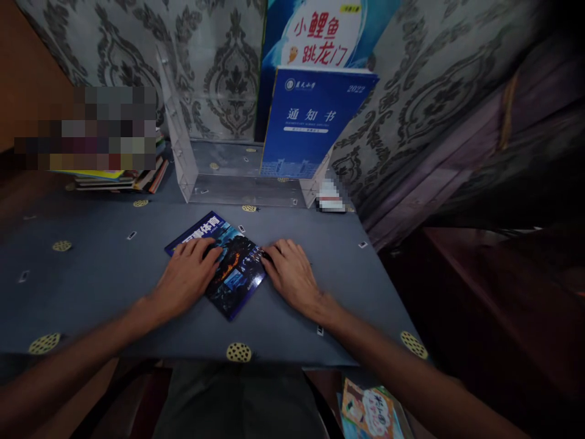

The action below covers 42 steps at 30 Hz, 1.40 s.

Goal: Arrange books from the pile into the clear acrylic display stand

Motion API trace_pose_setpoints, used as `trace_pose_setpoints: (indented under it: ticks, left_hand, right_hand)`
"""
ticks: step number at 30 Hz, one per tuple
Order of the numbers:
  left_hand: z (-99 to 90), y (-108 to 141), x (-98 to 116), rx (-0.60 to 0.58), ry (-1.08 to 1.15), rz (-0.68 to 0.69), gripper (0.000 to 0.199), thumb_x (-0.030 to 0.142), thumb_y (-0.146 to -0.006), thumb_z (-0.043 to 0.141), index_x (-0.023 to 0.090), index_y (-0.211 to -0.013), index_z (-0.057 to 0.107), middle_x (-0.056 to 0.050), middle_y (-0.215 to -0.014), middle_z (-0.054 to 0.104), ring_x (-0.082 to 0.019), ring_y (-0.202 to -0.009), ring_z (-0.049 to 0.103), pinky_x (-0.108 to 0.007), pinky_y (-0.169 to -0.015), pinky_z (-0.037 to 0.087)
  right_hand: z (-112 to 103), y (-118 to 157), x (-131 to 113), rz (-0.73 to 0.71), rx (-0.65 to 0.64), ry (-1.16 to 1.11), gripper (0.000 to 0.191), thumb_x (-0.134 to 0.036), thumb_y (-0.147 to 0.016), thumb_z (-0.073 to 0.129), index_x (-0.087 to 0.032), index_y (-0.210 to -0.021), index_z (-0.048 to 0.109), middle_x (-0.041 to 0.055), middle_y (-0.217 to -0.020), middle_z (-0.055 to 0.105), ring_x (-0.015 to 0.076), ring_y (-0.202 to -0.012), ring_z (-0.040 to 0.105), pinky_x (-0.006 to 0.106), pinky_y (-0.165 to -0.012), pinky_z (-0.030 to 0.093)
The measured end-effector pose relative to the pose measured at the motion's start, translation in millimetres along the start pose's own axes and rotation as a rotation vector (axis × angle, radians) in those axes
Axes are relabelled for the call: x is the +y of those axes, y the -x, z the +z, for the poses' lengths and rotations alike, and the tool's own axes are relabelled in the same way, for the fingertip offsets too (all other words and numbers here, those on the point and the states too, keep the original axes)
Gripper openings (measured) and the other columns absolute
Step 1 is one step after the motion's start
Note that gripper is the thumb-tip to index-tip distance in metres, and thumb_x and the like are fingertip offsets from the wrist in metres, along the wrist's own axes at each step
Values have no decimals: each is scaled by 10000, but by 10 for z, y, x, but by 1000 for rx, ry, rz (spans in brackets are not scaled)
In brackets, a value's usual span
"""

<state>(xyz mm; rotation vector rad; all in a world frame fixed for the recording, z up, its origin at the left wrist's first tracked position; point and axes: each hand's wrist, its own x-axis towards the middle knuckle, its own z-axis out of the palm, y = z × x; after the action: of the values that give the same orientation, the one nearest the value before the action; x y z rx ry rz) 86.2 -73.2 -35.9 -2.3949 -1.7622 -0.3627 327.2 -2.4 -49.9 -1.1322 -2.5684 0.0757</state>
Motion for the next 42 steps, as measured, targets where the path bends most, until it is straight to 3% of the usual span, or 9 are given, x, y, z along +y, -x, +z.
trace_pose_setpoints:
  ticks: [3, 7, 14, 19, 22, 28, 33, 37, 42]
  left_hand:
    - [-72, 85, 32, -67, -172, -95, 361, 312, -1000, 428, 157, -1271, 610, -192, -1286, 606, -366, -1115, 566, -503, -841, 476]
    - [-77, 84, -59, -81, -226, -148, 369, 323, -1005, 420, 154, -1277, 603, -189, -1290, 605, -369, -1113, 565, -482, -791, 472]
    - [72, -93, -533, 2, 23, -23, 358, 338, -1026, 355, 168, -1206, 613, -153, -1262, 613, -304, -1111, 572, -449, -875, 483]
    - [122, -254, -757, 60, 33, -156, 369, 390, -1011, 357, 171, -1173, 605, -147, -1235, 595, -310, -1100, 568, -468, -923, 492]
    - [129, -270, -774, 92, 90, -256, 350, 360, -992, 360, 172, -1177, 590, -138, -1205, 585, -300, -1114, 570, -459, -942, 502]
    - [109, -205, -771, 165, 270, -310, 318, 283, -931, 386, 171, -1150, 587, -110, -1147, 585, -249, -1054, 600, -425, -953, 514]
    - [100, -236, -856, 178, 377, -358, 283, 246, -882, 415, 190, -1089, 600, -79, -1106, 620, -231, -1027, 623, -425, -949, 528]
    - [162, -344, -890, 163, 479, -374, 284, 219, -861, 435, 193, -1089, 603, -70, -1111, 625, -226, -1036, 632, -431, -961, 533]
    - [298, -528, -851, 131, 551, -221, 318, 195, -867, 438, 183, -1144, 592, -89, -1168, 590, -228, -1150, 587, -428, -1038, 490]
  right_hand:
    - [1, 16, -23, -7, -3, -23, 212, -242, -1006, 472, -165, -1036, 667, 105, -964, 658, 251, -891, 567, 386, -802, 443]
    - [-4, 73, -84, -49, -27, -76, 177, -246, -989, 501, -163, -962, 656, 97, -923, 668, 240, -832, 596, 367, -760, 457]
    - [-43, 207, -215, -186, -49, -197, 170, -239, -978, 516, -167, -901, 649, 82, -868, 681, 214, -792, 624, 343, -743, 472]
    - [-63, 47, -193, -178, -95, -268, 213, -217, -986, 503, -172, -852, 663, 57, -807, 658, 179, -733, 603, 313, -700, 466]
    - [-18, -192, -138, -140, -77, -295, 212, -197, -990, 478, -167, -963, 686, 81, -902, 672, 197, -827, 619, 331, -753, 498]
    - [238, -678, -53, -170, -67, -318, 357, -251, -988, 494, -208, -1329, 590, 137, -1416, 578, 287, -1294, 518, 534, -1058, 426]
    - [356, -823, -19, -151, -45, -308, 369, -268, -994, 476, -158, -1324, 601, 151, -1434, 567, 271, -1349, 485, 480, -1111, 391]
    - [390, -820, 25, -92, -12, -293, 386, -287, -982, 472, -146, -1314, 610, 179, -1448, 535, 305, -1338, 474, 508, -1090, 401]
    - [372, -770, 143, -41, 67, -355, 338, -270, -937, 506, -144, -1210, 662, 165, -1225, 649, 306, -1166, 547, 502, -1016, 445]
